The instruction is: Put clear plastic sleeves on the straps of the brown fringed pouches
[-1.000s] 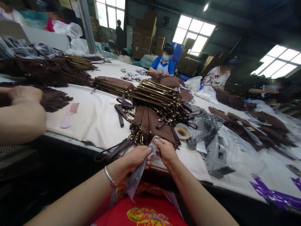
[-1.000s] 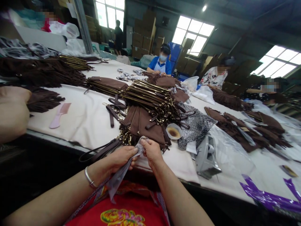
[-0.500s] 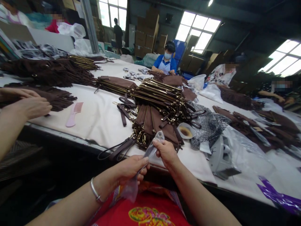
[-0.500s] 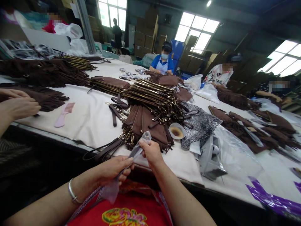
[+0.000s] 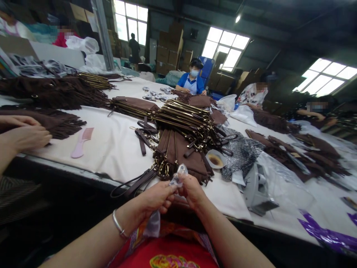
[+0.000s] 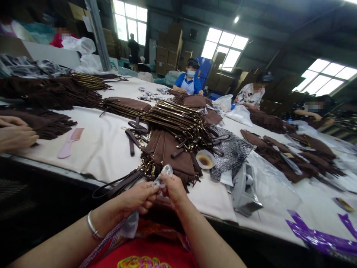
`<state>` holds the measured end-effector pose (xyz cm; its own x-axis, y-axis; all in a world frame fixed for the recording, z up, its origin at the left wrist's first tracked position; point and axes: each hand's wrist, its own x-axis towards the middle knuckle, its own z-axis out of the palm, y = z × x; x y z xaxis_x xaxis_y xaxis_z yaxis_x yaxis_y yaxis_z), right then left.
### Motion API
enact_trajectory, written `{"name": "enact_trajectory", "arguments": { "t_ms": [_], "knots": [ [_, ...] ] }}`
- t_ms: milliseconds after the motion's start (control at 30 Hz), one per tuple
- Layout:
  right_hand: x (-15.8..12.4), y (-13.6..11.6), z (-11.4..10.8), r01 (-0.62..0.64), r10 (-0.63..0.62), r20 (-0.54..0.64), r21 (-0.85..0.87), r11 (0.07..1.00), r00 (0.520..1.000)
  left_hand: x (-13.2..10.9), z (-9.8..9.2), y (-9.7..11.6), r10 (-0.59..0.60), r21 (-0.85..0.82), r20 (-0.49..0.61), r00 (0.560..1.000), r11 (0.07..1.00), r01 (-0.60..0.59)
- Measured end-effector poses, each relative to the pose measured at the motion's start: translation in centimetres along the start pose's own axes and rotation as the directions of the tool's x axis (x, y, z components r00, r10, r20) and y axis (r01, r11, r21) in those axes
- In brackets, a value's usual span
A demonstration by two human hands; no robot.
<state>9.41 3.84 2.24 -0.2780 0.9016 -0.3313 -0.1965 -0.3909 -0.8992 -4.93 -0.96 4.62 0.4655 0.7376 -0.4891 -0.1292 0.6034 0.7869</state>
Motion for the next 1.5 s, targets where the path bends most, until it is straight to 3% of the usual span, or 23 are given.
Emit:
{"name": "enact_trajectory", "arguments": {
  "t_ms": [167, 267, 467, 533, 633, 700, 767, 867, 1000, 1233, 1333, 1433, 1500],
  "knots": [
    [1.6, -0.1, 0.3, 0.006, 0.021, -0.182, 0.149, 0.989, 0.983, -1.8, 0.5, -1.3, 0.037, 0.138, -0.135, 0.990, 0.990, -0.018],
    [2.3, 0.4, 0.4, 0.034, 0.007, -0.228, 0.178, 0.983, 0.974, -2.6, 0.7, -2.0, 0.056, 0.154, -0.187, 0.981, 0.988, -0.027],
    [2.5, 0.6, -0.2, 0.080, 0.000, -0.319, 0.238, 0.968, 0.948, -3.0, 0.7, -2.5, 0.030, 0.080, -0.165, 0.986, 0.997, -0.017],
    [1.7, 0.4, -0.5, 0.039, 0.052, -0.296, 0.294, 0.955, 0.954, -2.8, 0.5, -2.5, 0.019, 0.018, -0.127, 0.992, 1.000, -0.016],
    [-0.5, 0.6, -0.3, -0.127, 0.176, -0.108, 0.357, 0.926, 0.978, -2.6, 0.2, -2.5, 0.005, -0.080, -0.072, 0.997, 0.997, -0.011],
    [-2.0, 1.0, 0.4, -0.171, 0.174, 0.020, 0.326, 0.930, 0.985, -2.5, 0.3, -2.5, -0.008, -0.131, -0.033, 0.999, 0.991, 0.004],
    [-2.7, 1.3, 1.2, -0.139, 0.124, 0.076, 0.265, 0.954, 0.989, -2.3, 0.7, -2.5, -0.020, -0.149, -0.018, 1.000, 0.989, 0.017],
    [-2.1, 1.3, 2.2, -0.093, 0.096, -0.004, 0.224, 0.970, 0.995, -2.2, 1.3, -2.5, -0.024, -0.118, -0.052, 0.998, 0.993, 0.018],
    [-0.1, 0.5, 2.6, -0.125, 0.174, -0.148, 0.293, 0.948, 0.974, -2.2, 1.5, -2.4, -0.030, -0.034, -0.095, 0.995, 0.999, 0.027],
    [0.8, -0.1, 2.2, -0.091, 0.154, -0.153, 0.354, 0.931, 0.976, -2.6, -0.2, -2.3, -0.009, 0.061, -0.099, 0.995, 0.998, 0.015],
    [0.8, -0.2, 2.2, -0.053, 0.112, -0.156, 0.344, 0.937, 0.981, -1.8, -0.9, -1.5, 0.013, 0.134, -0.050, 0.999, 0.991, -0.006],
    [0.9, 0.0, 2.4, -0.016, 0.066, -0.152, 0.310, 0.951, 0.986, -0.5, -0.8, -0.1, 0.061, 0.077, -0.004, 0.998, 0.995, -0.060],
    [1.0, 0.1, 2.2, 0.000, 0.047, -0.153, 0.293, 0.956, 0.987, 0.3, -0.4, 0.6, 0.092, 0.028, -0.049, 0.995, 0.995, -0.091]
  ]
}}
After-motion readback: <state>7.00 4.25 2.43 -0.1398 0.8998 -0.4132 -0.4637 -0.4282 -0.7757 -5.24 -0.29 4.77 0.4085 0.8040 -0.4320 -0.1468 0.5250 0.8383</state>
